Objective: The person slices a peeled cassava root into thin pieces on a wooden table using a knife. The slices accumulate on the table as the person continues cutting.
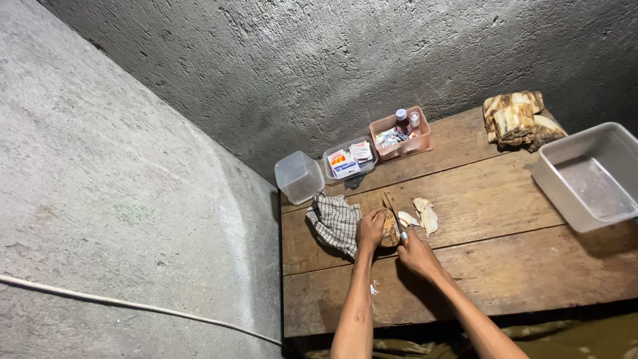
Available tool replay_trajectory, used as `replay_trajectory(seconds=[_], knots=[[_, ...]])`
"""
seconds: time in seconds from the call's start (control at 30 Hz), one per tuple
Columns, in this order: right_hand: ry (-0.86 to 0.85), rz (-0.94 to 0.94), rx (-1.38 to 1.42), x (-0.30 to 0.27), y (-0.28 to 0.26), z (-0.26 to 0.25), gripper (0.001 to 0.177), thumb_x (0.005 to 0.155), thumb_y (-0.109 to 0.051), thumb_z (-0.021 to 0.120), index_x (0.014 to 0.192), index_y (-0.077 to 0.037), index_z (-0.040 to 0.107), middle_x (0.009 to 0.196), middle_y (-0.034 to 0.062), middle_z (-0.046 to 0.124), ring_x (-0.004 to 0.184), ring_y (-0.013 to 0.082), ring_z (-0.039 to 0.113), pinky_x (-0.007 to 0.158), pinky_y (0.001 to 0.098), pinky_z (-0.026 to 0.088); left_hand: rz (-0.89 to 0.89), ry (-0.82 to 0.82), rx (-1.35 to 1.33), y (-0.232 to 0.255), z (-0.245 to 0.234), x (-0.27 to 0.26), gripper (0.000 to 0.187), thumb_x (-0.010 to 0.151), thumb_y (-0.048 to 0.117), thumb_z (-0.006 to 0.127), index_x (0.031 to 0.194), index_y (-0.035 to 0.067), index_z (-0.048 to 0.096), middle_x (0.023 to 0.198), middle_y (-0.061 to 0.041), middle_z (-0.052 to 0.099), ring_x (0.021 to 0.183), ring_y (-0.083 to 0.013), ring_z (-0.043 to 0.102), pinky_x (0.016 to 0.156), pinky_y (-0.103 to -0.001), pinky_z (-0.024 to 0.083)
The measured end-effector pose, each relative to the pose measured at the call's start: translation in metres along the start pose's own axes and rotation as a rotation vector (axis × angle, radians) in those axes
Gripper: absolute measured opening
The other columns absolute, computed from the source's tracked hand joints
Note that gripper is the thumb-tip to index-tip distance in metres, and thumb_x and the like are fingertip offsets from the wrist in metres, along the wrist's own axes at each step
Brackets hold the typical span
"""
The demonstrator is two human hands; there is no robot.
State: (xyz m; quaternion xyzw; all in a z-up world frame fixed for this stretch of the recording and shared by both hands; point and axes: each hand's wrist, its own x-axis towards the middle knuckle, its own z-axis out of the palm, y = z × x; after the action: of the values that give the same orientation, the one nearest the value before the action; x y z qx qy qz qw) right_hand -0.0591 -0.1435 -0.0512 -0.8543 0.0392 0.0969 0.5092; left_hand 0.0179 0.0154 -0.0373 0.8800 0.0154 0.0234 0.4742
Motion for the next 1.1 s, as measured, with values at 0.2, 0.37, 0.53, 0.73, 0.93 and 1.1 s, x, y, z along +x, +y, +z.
replay_trajectory(seconds=[0.2,0.37,0.53,0.73,0.93,1.1], knots=[[0.051,-0.02,-0.004,-0.023,0.009,0.006,0.032,0.087,-0.017,0.063,0.108,-0.001,0.045,0.081,0.0341,0.065,0.085,0.0553,0.065,0.073,0.0584,0.051,-0.157,-0.031,0.069,0.015,-0.005,-0.001,0.042,0.09,0.038,0.061,0.121,0.014,0.075,0.113,-0.018,0.075,0.107,-0.0356,0.072,0.089,-0.041,0.055],[0.074,-0.026,-0.025,-0.016,0.022,0.014,0.032,0.087,-0.018,0.065,0.108,-0.001,0.048,0.082,0.0338,0.066,0.086,0.0555,0.065,0.073,0.0586,0.051,-0.081,-0.005,0.026,0.012,-0.003,-0.001,0.042,0.089,0.039,0.061,0.119,0.013,0.076,0.113,-0.017,0.076,0.108,-0.0347,0.073,0.089,-0.04,0.056],[0.006,-0.006,-0.067,0.017,0.018,0.009,0.043,0.086,-0.019,0.068,0.12,0.0,0.05,0.088,0.0322,0.069,0.089,0.0514,0.069,0.077,0.0553,0.054,-0.032,-0.008,0.07,0.001,-0.002,0.0,0.043,0.091,0.04,0.06,0.12,0.013,0.076,0.114,-0.018,0.075,0.109,-0.0371,0.071,0.09,-0.042,0.055],[-0.025,0.024,-0.009,0.006,0.031,0.004,0.058,0.083,-0.018,0.067,0.135,-0.005,0.045,0.092,0.0298,0.07,0.091,0.0453,0.07,0.08,0.0511,0.055,-0.008,-0.048,0.116,0.014,-0.008,-0.004,0.044,0.089,0.039,0.061,0.123,0.014,0.074,0.121,-0.017,0.072,0.114,-0.0374,0.068,0.094,-0.042,0.053],[0.046,0.025,0.084,-0.027,0.047,-0.004,0.025,0.088,-0.019,0.064,0.099,-0.002,0.05,0.07,0.0229,0.054,0.065,0.0378,0.054,0.064,0.049,0.049,0.251,-0.154,0.388,0.035,-0.023,0.001,0.047,0.088,0.04,0.061,0.127,0.018,0.072,0.125,-0.012,0.07,0.12,-0.0334,0.062,0.101,-0.045,0.047],[0.026,0.052,0.113,-0.038,0.025,-0.005,0.025,0.088,-0.019,0.062,0.096,-0.003,0.045,0.065,0.021,0.051,0.06,0.0352,0.051,0.061,0.0478,0.046,0.026,-0.016,0.475,0.038,0.006,0.004,0.043,0.088,0.04,0.058,0.123,0.018,0.072,0.129,-0.012,0.065,0.119,-0.0363,0.059,0.098,-0.054,0.044]])
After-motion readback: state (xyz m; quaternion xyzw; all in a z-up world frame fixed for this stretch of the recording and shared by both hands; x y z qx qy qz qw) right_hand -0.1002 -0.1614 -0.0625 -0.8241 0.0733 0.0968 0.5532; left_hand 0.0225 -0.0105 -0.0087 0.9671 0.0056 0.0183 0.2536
